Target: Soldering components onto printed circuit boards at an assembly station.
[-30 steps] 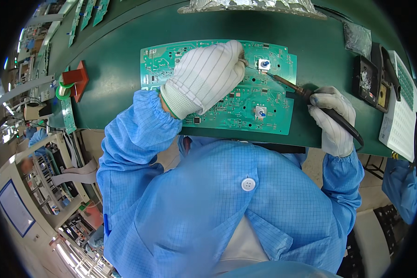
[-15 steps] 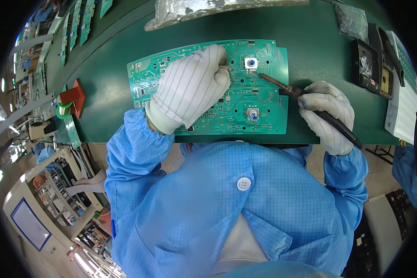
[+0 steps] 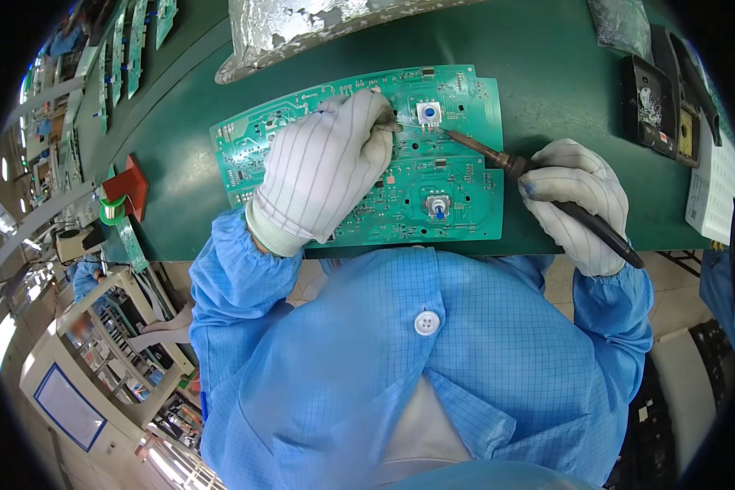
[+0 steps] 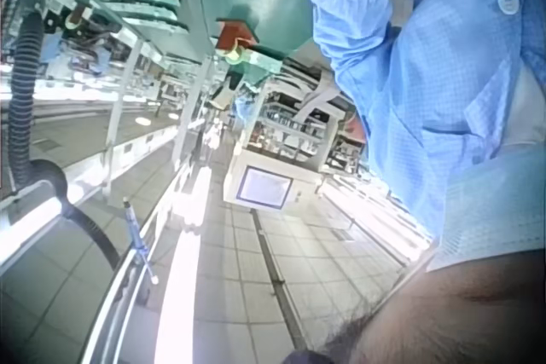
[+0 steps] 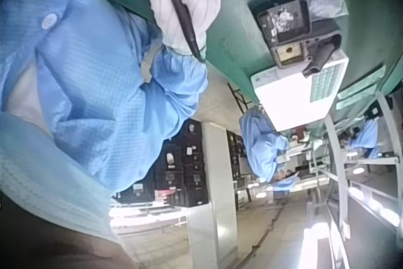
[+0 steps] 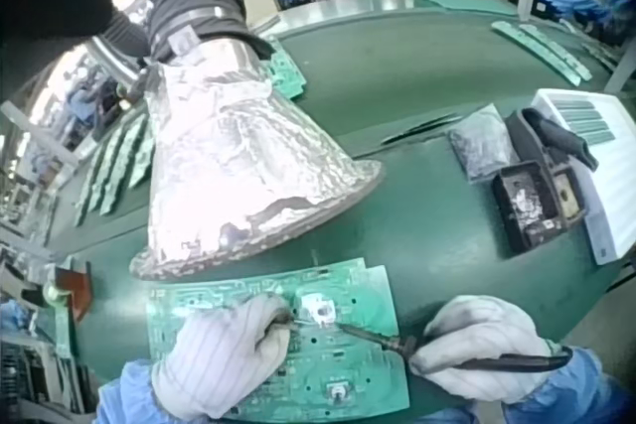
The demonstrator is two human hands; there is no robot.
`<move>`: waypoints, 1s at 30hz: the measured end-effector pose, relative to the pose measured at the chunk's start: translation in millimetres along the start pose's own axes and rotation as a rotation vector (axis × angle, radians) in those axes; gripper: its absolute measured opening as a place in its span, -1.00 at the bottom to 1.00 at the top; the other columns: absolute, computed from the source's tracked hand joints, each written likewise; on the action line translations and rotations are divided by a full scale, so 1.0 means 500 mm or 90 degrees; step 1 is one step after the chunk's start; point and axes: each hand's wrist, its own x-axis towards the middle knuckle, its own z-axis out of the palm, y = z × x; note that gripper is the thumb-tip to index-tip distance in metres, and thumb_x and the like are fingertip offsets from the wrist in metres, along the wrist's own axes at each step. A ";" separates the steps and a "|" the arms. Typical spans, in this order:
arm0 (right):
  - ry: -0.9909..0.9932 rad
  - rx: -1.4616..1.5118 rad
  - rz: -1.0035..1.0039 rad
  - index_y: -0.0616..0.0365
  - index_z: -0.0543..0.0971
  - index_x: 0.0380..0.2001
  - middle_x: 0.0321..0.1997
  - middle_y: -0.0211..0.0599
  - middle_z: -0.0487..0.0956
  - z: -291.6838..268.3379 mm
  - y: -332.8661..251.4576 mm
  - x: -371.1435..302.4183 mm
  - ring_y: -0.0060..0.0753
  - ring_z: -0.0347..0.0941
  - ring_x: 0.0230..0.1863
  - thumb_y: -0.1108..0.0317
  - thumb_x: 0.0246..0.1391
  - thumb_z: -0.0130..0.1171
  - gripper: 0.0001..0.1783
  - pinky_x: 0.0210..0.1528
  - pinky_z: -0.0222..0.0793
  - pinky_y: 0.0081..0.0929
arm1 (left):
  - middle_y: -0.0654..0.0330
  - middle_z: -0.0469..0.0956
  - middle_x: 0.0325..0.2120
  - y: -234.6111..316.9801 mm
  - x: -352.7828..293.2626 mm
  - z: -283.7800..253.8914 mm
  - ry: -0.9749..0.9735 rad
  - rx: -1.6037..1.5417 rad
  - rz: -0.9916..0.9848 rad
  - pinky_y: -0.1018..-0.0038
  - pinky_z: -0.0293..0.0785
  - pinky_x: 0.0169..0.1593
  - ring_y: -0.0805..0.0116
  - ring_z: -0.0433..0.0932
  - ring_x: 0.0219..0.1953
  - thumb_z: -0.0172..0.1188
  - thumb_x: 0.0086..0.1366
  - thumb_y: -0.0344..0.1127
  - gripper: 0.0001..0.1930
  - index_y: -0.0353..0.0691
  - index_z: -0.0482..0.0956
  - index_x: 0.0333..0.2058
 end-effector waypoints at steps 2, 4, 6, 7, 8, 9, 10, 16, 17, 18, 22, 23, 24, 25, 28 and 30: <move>-0.004 -0.008 -0.002 0.13 0.62 -0.32 -0.26 -0.32 0.67 0.000 -0.003 0.000 -0.11 0.59 -0.14 0.43 -0.10 0.42 -0.77 -0.03 0.51 -0.20 | 0.02 0.55 -0.50 0.004 -0.006 0.001 0.008 0.009 0.000 0.25 0.52 -0.48 0.07 0.58 -0.56 0.20 0.28 -0.26 -0.85 -0.14 0.47 -0.25; -0.007 -0.010 0.012 0.13 0.61 -0.32 -0.27 -0.31 0.67 0.000 -0.005 0.002 -0.10 0.59 -0.14 0.44 -0.10 0.42 -0.77 -0.04 0.50 -0.18 | 0.03 0.56 -0.48 0.009 -0.012 0.004 0.019 0.016 -0.002 0.25 0.51 -0.51 0.08 0.58 -0.58 0.21 0.28 -0.24 -0.84 -0.13 0.48 -0.25; -0.012 -0.004 0.006 0.13 0.61 -0.32 -0.27 -0.31 0.67 0.000 -0.006 0.005 -0.08 0.58 -0.14 0.44 -0.11 0.41 -0.76 -0.04 0.50 -0.17 | 0.05 0.56 -0.47 0.014 -0.016 0.008 0.056 0.066 0.014 0.28 0.50 -0.56 0.15 0.57 -0.62 0.23 0.27 -0.22 -0.83 -0.11 0.48 -0.26; 0.003 0.009 -0.009 0.13 0.60 -0.31 -0.28 -0.31 0.66 0.001 -0.006 0.007 -0.07 0.58 -0.15 0.44 -0.11 0.41 -0.76 -0.05 0.50 -0.15 | 0.05 0.56 -0.47 0.015 -0.019 0.010 0.058 0.065 0.010 0.28 0.50 -0.56 0.15 0.57 -0.62 0.23 0.27 -0.22 -0.83 -0.11 0.48 -0.26; -0.016 0.001 0.000 0.13 0.60 -0.31 -0.28 -0.31 0.66 0.003 -0.004 0.010 -0.07 0.58 -0.15 0.44 -0.11 0.41 -0.76 -0.05 0.50 -0.15 | 0.08 0.56 -0.48 0.017 -0.020 0.013 0.064 0.085 0.010 0.31 0.49 -0.57 0.19 0.56 -0.63 0.24 0.27 -0.22 -0.83 -0.10 0.48 -0.26; -0.014 -0.022 -0.035 0.10 0.63 -0.28 -0.26 -0.33 0.68 0.005 -0.003 0.012 -0.13 0.58 -0.19 0.45 -0.11 0.42 -0.74 -0.10 0.52 -0.21 | 0.10 0.55 -0.48 0.018 -0.022 0.014 0.070 0.103 0.012 0.34 0.49 -0.59 0.23 0.55 -0.65 0.25 0.26 -0.21 -0.83 -0.09 0.48 -0.26; -0.009 -0.046 -0.064 0.07 0.66 -0.25 -0.25 -0.35 0.69 0.008 -0.002 0.013 -0.19 0.59 -0.22 0.46 -0.11 0.42 -0.72 -0.15 0.54 -0.27 | 0.10 0.55 -0.48 0.019 -0.024 0.015 0.070 0.101 0.010 0.34 0.49 -0.59 0.23 0.55 -0.65 0.25 0.26 -0.21 -0.83 -0.09 0.48 -0.26; -0.009 -0.056 -0.075 0.08 0.66 -0.27 -0.26 -0.36 0.68 0.012 -0.004 0.011 -0.16 0.59 -0.22 0.45 -0.12 0.42 -0.73 -0.11 0.54 -0.26 | 0.14 0.54 -0.50 0.017 -0.026 0.021 0.121 0.131 0.049 0.39 0.48 -0.58 0.28 0.55 -0.63 0.26 0.25 -0.22 -0.84 -0.09 0.48 -0.31; -0.002 -0.068 -0.075 0.09 0.67 -0.28 -0.26 -0.36 0.68 0.013 -0.004 0.011 -0.15 0.58 -0.22 0.44 -0.12 0.41 -0.74 -0.11 0.54 -0.25 | 0.14 0.53 -0.51 0.018 -0.027 0.021 0.108 0.150 0.045 0.39 0.48 -0.58 0.29 0.55 -0.62 0.26 0.25 -0.23 -0.85 -0.09 0.48 -0.32; -0.004 -0.068 -0.074 0.09 0.67 -0.28 -0.26 -0.36 0.68 0.013 -0.004 0.011 -0.15 0.58 -0.22 0.44 -0.12 0.41 -0.74 -0.11 0.54 -0.25 | 0.15 0.53 -0.52 0.019 -0.027 0.021 0.100 0.162 0.045 0.40 0.48 -0.58 0.30 0.55 -0.62 0.26 0.25 -0.24 -0.86 -0.10 0.48 -0.34; -0.013 -0.051 -0.089 0.10 0.66 -0.26 -0.25 -0.34 0.68 0.012 -0.004 0.011 -0.15 0.58 -0.22 0.44 -0.11 0.40 -0.73 -0.09 0.54 -0.23 | 0.16 0.50 -0.55 0.018 -0.024 0.019 0.129 0.131 0.059 0.40 0.47 -0.58 0.30 0.54 -0.63 0.25 0.25 -0.26 -0.87 -0.10 0.47 -0.35; 0.011 -0.035 -0.087 0.10 0.65 -0.26 -0.24 -0.35 0.68 0.013 -0.005 0.011 -0.14 0.58 -0.22 0.44 -0.11 0.40 -0.74 -0.09 0.54 -0.22 | 0.16 0.49 -0.56 0.017 -0.023 0.018 0.126 0.126 0.058 0.40 0.47 -0.58 0.30 0.54 -0.62 0.24 0.25 -0.27 -0.87 -0.10 0.47 -0.35; -0.001 -0.044 -0.079 0.10 0.65 -0.26 -0.24 -0.35 0.68 0.013 -0.006 0.012 -0.14 0.58 -0.22 0.44 -0.11 0.40 -0.74 -0.09 0.54 -0.22 | 0.16 0.49 -0.58 0.017 -0.023 0.016 0.126 0.118 0.054 0.40 0.47 -0.57 0.29 0.54 -0.62 0.24 0.25 -0.28 -0.88 -0.11 0.48 -0.35; -0.024 -0.060 -0.094 0.10 0.65 -0.25 -0.24 -0.35 0.68 0.013 -0.006 0.013 -0.15 0.58 -0.22 0.45 -0.11 0.40 -0.73 -0.09 0.54 -0.21 | 0.16 0.49 -0.58 0.017 -0.024 0.014 0.121 0.120 0.055 0.40 0.47 -0.57 0.29 0.54 -0.62 0.24 0.25 -0.28 -0.88 -0.11 0.48 -0.35; -0.034 -0.072 -0.102 0.10 0.65 -0.25 -0.24 -0.35 0.68 0.013 -0.009 0.014 -0.15 0.58 -0.22 0.47 -0.12 0.41 -0.71 -0.10 0.54 -0.21 | 0.16 0.48 -0.58 0.016 -0.023 0.014 0.099 0.108 0.035 0.40 0.48 -0.55 0.30 0.55 -0.60 0.23 0.24 -0.30 -0.89 -0.11 0.48 -0.35; -0.021 -0.063 -0.101 0.10 0.65 -0.24 -0.24 -0.34 0.68 0.015 -0.008 0.015 -0.15 0.58 -0.22 0.48 -0.13 0.41 -0.70 -0.10 0.54 -0.21 | 0.16 0.47 -0.59 0.015 -0.023 0.014 0.105 0.094 0.040 0.39 0.48 -0.55 0.29 0.55 -0.60 0.22 0.24 -0.29 -0.90 -0.11 0.48 -0.35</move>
